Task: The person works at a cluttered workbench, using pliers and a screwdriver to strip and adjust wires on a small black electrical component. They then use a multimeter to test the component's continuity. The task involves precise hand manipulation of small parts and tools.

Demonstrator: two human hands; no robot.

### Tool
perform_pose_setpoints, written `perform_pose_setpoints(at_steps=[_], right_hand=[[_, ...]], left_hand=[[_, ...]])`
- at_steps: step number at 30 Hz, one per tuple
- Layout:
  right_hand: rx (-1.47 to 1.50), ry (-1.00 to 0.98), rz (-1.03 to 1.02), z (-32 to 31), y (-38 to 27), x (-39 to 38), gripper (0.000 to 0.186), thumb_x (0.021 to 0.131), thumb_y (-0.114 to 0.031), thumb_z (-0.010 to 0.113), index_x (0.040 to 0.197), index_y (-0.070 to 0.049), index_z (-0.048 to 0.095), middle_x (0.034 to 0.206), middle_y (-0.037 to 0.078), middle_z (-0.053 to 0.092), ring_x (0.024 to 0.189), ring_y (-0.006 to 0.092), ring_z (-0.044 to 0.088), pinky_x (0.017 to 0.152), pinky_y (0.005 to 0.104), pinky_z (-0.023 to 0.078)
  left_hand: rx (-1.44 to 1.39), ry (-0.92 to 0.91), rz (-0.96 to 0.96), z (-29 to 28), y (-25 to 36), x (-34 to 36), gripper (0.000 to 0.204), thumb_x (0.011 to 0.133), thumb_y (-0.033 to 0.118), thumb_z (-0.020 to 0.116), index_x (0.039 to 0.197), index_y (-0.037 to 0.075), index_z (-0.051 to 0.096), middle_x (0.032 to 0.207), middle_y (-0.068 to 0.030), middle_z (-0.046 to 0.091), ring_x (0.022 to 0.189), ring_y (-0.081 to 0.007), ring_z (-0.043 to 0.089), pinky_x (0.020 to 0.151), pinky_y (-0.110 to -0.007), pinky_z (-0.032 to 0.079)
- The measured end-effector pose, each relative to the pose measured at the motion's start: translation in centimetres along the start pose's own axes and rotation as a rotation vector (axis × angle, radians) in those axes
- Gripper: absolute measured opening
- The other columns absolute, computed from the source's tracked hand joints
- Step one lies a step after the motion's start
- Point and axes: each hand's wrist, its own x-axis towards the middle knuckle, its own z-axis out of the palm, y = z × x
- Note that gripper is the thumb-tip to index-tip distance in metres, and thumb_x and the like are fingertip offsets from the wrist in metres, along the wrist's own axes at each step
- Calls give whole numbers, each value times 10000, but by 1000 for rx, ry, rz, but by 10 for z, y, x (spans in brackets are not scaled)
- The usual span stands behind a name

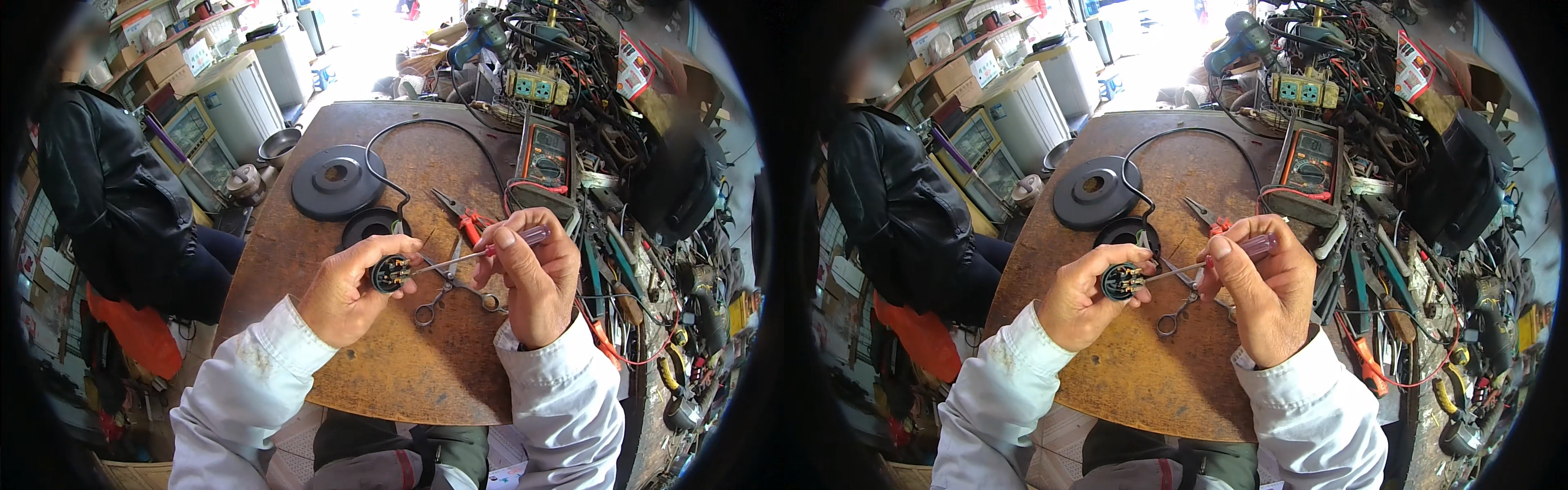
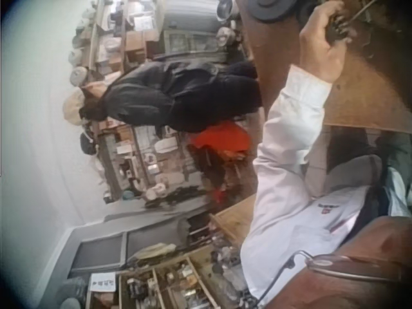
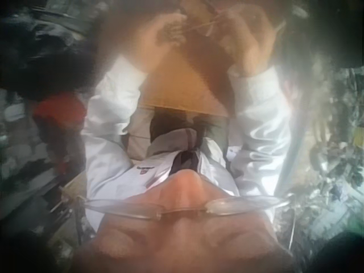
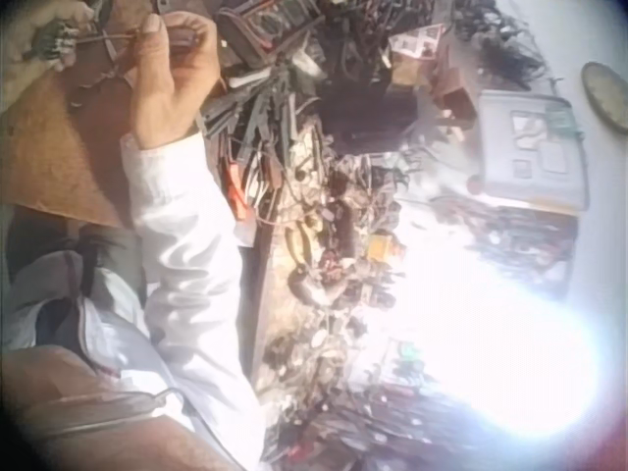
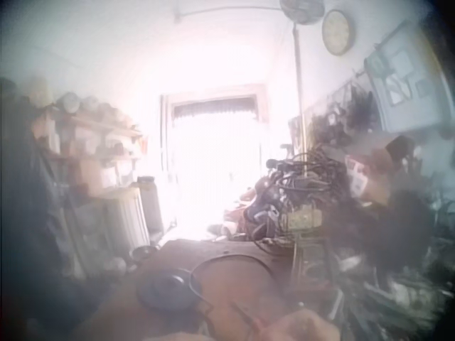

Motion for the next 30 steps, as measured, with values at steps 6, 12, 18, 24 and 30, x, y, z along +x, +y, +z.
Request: perform_pose_setpoints(at_steps=[6, 12, 18, 24, 30], right_hand=[[-14, -32, -8, -2, 3, 0, 143, 997, -97, 660, 1008, 10, 566, 852, 97, 666, 681, 140, 638, 620, 280, 531], [-63, -86, -33, -4, 10, 1, 210, 990, -165, 687, 1004, -1, 558, 901, 136, 689, 692, 178, 654, 618, 318, 556], [-25, -70, -10, -1, 8, 0, 136, 994, -85, 667, 1003, 13, 572, 853, 83, 653, 707, 141, 650, 632, 273, 544], [-27, -78, -13, -1, 10, 0, 140, 995, -90, 667, 1003, 13, 572, 858, 80, 649, 703, 137, 645, 631, 272, 543], [-36, -85, -4, -1, 10, 0, 146, 996, -96, 668, 1001, 14, 572, 862, 76, 650, 707, 135, 645, 632, 271, 543]], left_hand=[[-8, 48, 17, 3, -2, 1, 510, 905, -183, 513, 1356, 49, 556, 1210, -110, 667, 979, -142, 708, 822, -274, 570], [-92, 65, -53, 4, 0, 0, 495, 914, -165, 519, 1373, 21, 525, 1224, -119, 657, 977, -134, 700, 833, -270, 574], [-94, 49, -59, 3, -1, 0, 488, 913, -149, 528, 1376, 5, 514, 1225, -124, 655, 976, -130, 700, 840, -265, 579], [-77, 50, -75, 3, 2, 0, 488, 909, -149, 525, 1373, 4, 519, 1225, -124, 657, 981, -134, 706, 841, -265, 580], [-85, 52, -78, 3, 3, 0, 491, 909, -150, 526, 1375, 8, 520, 1224, -122, 654, 978, -135, 708, 834, -263, 582]])
